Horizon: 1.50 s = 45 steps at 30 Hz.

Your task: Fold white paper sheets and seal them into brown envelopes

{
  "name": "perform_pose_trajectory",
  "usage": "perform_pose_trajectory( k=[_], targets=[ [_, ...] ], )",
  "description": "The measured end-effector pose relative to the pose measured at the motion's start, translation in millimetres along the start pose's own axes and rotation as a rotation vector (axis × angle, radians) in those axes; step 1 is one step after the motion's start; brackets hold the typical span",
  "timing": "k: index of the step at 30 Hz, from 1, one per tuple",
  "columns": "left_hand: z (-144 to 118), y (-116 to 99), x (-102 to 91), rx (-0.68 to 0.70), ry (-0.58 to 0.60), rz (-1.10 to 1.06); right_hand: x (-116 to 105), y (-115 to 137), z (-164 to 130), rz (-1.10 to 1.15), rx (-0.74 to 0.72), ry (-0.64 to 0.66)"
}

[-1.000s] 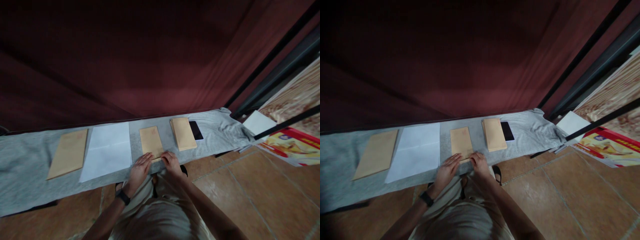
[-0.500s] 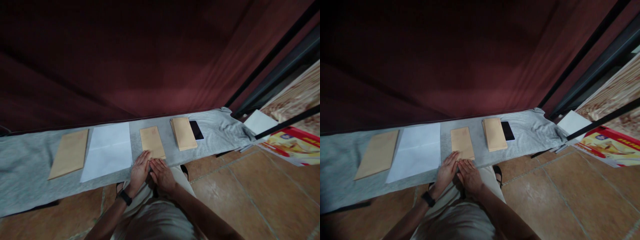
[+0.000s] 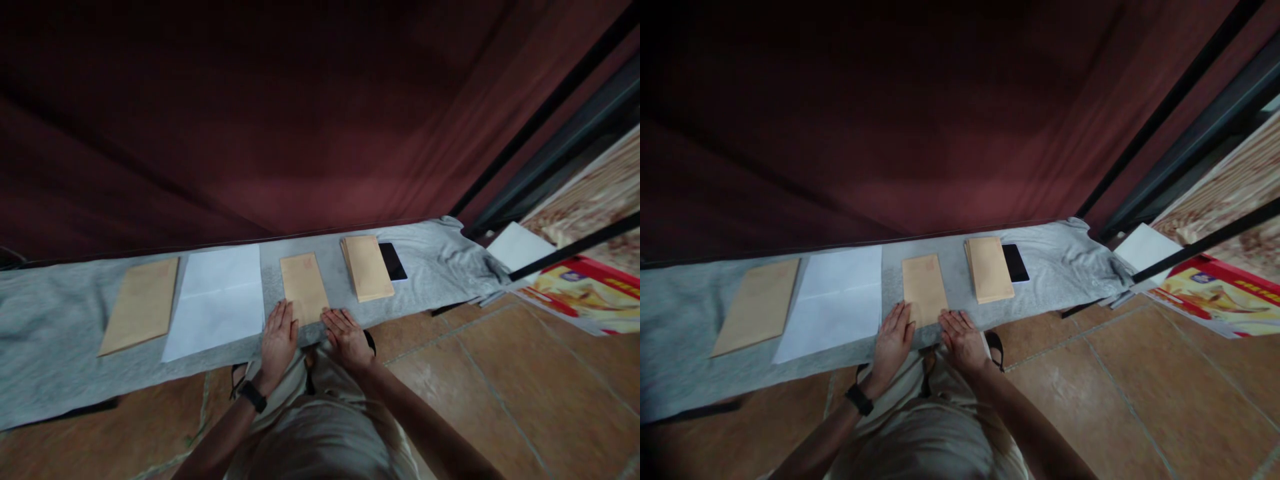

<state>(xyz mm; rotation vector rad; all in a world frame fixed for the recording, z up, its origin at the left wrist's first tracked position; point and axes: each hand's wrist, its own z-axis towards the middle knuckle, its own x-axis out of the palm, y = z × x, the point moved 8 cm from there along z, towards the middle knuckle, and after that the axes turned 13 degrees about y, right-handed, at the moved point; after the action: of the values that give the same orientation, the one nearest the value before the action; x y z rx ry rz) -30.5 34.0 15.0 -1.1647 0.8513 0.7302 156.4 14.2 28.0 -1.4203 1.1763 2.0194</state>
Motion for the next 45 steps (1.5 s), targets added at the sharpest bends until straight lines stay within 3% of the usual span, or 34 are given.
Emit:
perform_pose_trajectory(
  k=[7,13,24,28,32,34,36,39,42,45],
  targets=[
    [2,3,-3.4,-0.005,-0.009,-0.024,-7,-4,-5,-0.03,0.04,-0.043],
    [8,4,-4.2,-0.086,-0.013,-0.1,9,4,5,-0.057,0.139,-0.096],
    [25,14,-2.0,-0.187,-0.034,-0.494,28,9,24,-0.043,0.385,0.056],
    [31,5,2.5,-0.194,0.034,-0.734,24,14,30,-0.034,0.384,0.011],
    [33,-26,-12.6,-0.161,0.011,-0.797,9,8,36,0.008,0.407,-0.017],
    [35,-44,-25.6,-0.114,0.003,-0.792,-2,1,41,0.182,0.395,-0.085],
    [37,-56,-38.6,-0.056,-0.023,-0.787,-8,-11,44,0.524,0.39,-0.198],
    [41,-58,-45.5,0.002,-0.049,-0.662,12,-24,49,1.129,0.418,-0.301],
    [45,-49,-30.7,0.054,-0.004,-0.448,39,-17,54,1.451,0.397,-0.299],
    [44,-38,-5.0,0.087,0.087,-0.305,53,-7,58,1.466,0.353,-0.274]
  ],
)
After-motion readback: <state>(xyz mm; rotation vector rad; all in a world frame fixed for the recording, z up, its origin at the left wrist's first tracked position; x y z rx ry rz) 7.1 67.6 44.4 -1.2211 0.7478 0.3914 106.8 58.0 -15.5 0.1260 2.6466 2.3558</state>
